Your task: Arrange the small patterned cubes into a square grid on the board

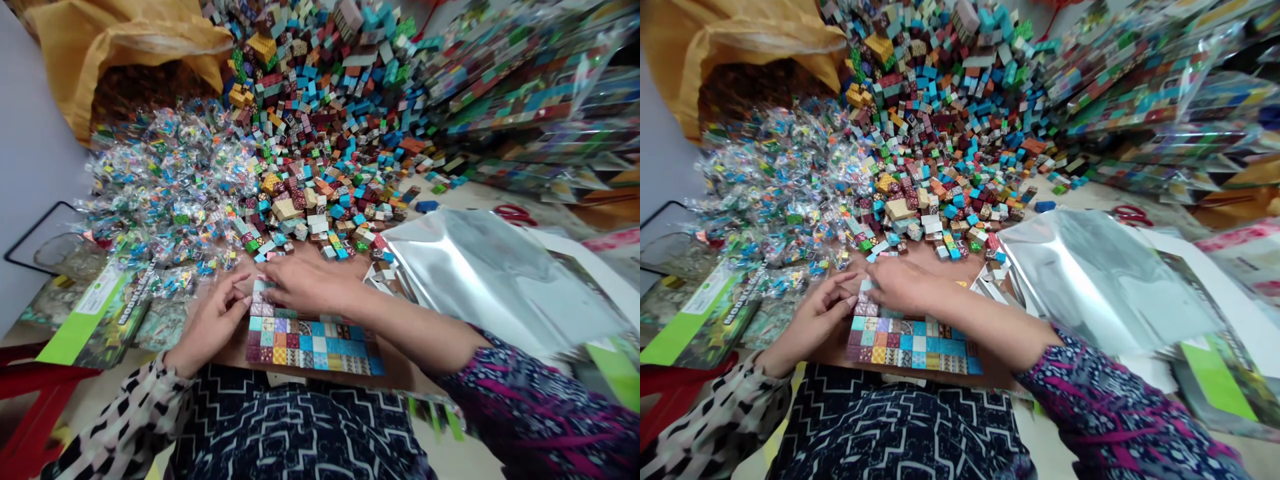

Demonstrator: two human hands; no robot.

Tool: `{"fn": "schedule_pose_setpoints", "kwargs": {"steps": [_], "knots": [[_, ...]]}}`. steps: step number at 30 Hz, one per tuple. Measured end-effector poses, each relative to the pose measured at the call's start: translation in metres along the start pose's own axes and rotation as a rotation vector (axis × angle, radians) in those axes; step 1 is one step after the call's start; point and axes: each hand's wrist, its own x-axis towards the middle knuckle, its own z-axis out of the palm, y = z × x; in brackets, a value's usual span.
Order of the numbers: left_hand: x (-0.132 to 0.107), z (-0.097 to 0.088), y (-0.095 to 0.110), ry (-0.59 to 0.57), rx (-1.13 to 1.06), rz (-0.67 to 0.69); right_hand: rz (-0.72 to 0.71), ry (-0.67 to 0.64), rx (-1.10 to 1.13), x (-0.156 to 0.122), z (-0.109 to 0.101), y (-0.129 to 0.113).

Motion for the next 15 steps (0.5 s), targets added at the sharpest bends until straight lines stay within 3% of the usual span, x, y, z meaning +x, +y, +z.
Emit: {"fn": "schedule_pose_setpoints", "kwargs": {"steps": [6, 10, 15], "knots": [[0.010, -0.005, 0.002, 0.040, 0.017, -0.010, 0.226, 0.212, 0.010, 0.051, -0.005, 0.011], [0.013, -0.005, 0.004, 0.050, 0.020, 0.000, 0.322, 0.247, 0.039, 0.079, -0.004, 0.008], [0.016, -0.007, 0.008, 0.073, -0.006, -0.024, 0.339, 0.268, 0.097, 0.092, -0.001, 0.010]]}}
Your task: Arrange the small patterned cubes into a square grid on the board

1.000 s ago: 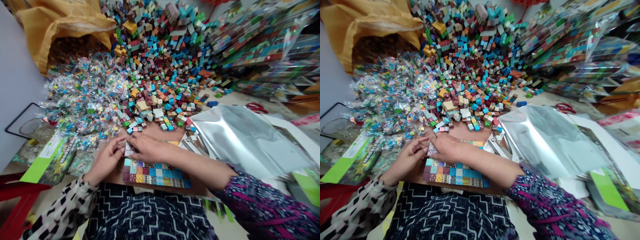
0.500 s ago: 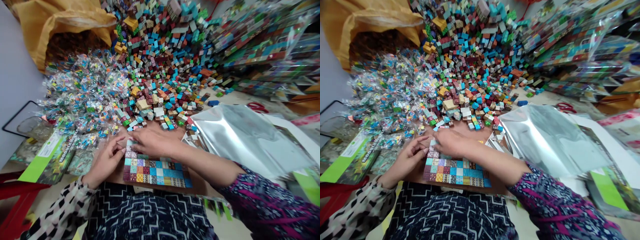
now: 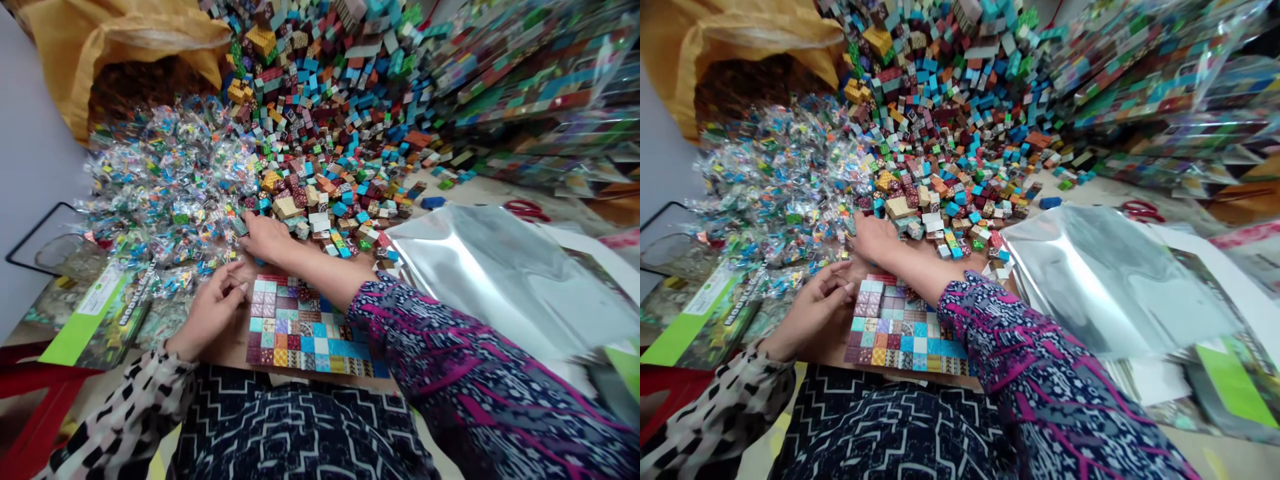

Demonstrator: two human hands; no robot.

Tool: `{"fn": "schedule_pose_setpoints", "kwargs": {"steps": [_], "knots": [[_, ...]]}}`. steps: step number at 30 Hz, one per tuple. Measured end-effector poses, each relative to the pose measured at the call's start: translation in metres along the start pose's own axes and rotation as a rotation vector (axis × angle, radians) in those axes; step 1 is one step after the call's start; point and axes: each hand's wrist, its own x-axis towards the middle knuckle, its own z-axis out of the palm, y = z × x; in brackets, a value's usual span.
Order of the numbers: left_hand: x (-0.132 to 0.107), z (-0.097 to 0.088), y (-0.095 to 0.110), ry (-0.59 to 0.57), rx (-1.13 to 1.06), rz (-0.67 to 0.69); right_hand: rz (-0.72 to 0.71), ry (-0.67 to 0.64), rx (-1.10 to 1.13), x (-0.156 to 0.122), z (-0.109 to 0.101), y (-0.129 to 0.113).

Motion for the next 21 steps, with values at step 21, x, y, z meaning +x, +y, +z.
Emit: {"fn": "schedule_pose_setpoints", "kwargs": {"steps": [21], "knots": [[0.015, -0.006, 0.047, 0.029, -0.907, -0.283, -0.226, -0.111, 0.251, -0.086, -0.041, 0.046]]}}
